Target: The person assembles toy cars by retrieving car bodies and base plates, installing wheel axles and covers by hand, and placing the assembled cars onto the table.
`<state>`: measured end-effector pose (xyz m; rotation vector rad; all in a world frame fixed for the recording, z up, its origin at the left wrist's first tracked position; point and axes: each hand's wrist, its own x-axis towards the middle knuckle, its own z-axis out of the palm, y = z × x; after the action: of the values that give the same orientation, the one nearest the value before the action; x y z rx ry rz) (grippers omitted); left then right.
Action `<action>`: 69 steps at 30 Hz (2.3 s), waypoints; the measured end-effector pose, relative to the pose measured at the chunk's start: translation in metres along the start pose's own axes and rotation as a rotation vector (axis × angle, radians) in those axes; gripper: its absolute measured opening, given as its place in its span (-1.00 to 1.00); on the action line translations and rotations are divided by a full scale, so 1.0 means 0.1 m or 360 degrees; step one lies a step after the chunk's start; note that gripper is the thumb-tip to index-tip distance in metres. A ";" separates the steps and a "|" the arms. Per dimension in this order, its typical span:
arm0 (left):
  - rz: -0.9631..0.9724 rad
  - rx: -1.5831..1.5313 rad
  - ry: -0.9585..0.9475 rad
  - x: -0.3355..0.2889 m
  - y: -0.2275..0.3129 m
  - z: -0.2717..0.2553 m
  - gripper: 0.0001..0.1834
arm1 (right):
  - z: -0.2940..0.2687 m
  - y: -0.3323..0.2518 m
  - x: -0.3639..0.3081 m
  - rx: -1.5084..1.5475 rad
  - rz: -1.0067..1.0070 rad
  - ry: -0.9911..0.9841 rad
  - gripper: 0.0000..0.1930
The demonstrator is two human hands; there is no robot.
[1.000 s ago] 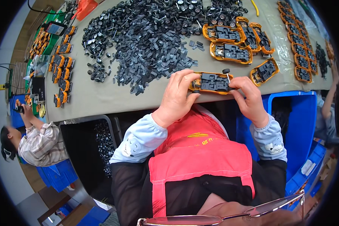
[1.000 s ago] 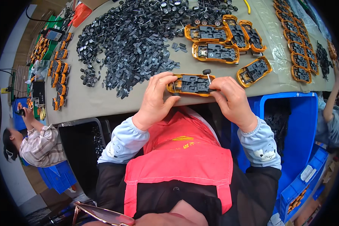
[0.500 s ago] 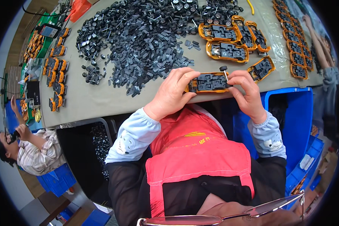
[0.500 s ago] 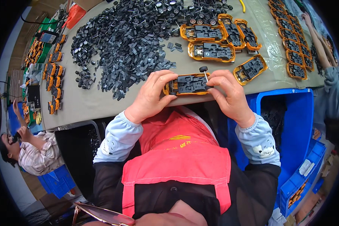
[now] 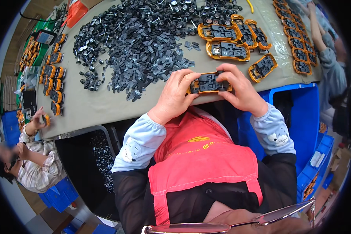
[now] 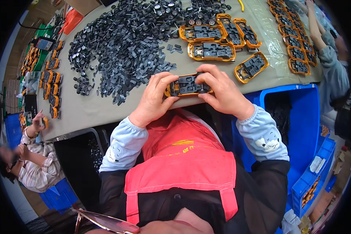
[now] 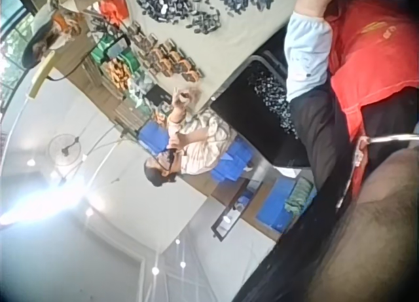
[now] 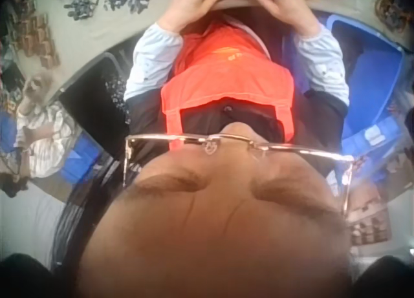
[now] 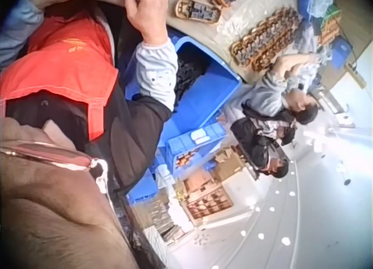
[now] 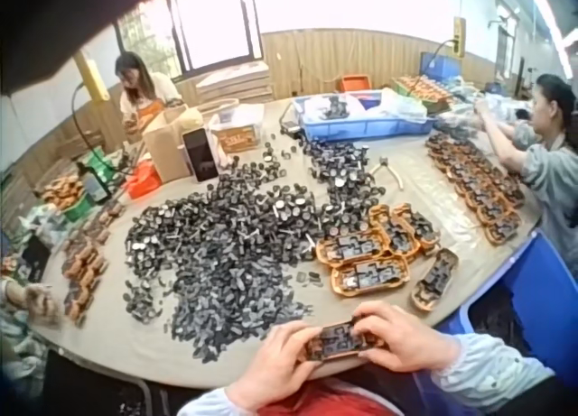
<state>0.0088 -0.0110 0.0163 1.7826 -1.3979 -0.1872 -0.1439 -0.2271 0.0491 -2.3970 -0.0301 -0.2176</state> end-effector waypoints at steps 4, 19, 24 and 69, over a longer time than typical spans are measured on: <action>0.0017 -0.0015 0.0009 0.03 -0.07 0.07 -0.30 | -0.22 0.01 -0.09 -0.0038 -0.0066 0.0052 -0.32; -0.0196 0.0102 -0.0037 -0.13 -0.11 0.04 -0.24 | -0.22 1.96 -3.71 -0.0435 0.1918 0.0172 -0.62; -0.0209 0.0191 -0.0004 -0.10 -0.15 0.08 -0.24 | 0.22 2.21 -3.63 -0.0367 0.2080 -0.0013 -0.54; -0.0099 -0.0337 0.0192 -0.05 -0.19 -0.03 -0.05 | -0.35 -0.42 0.17 -0.0594 -0.0213 0.0004 -0.42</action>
<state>0.0219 -0.0045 0.0033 1.6353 -1.1925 -0.2473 -0.1362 -0.2198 0.1056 -2.7696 -0.1617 -0.3116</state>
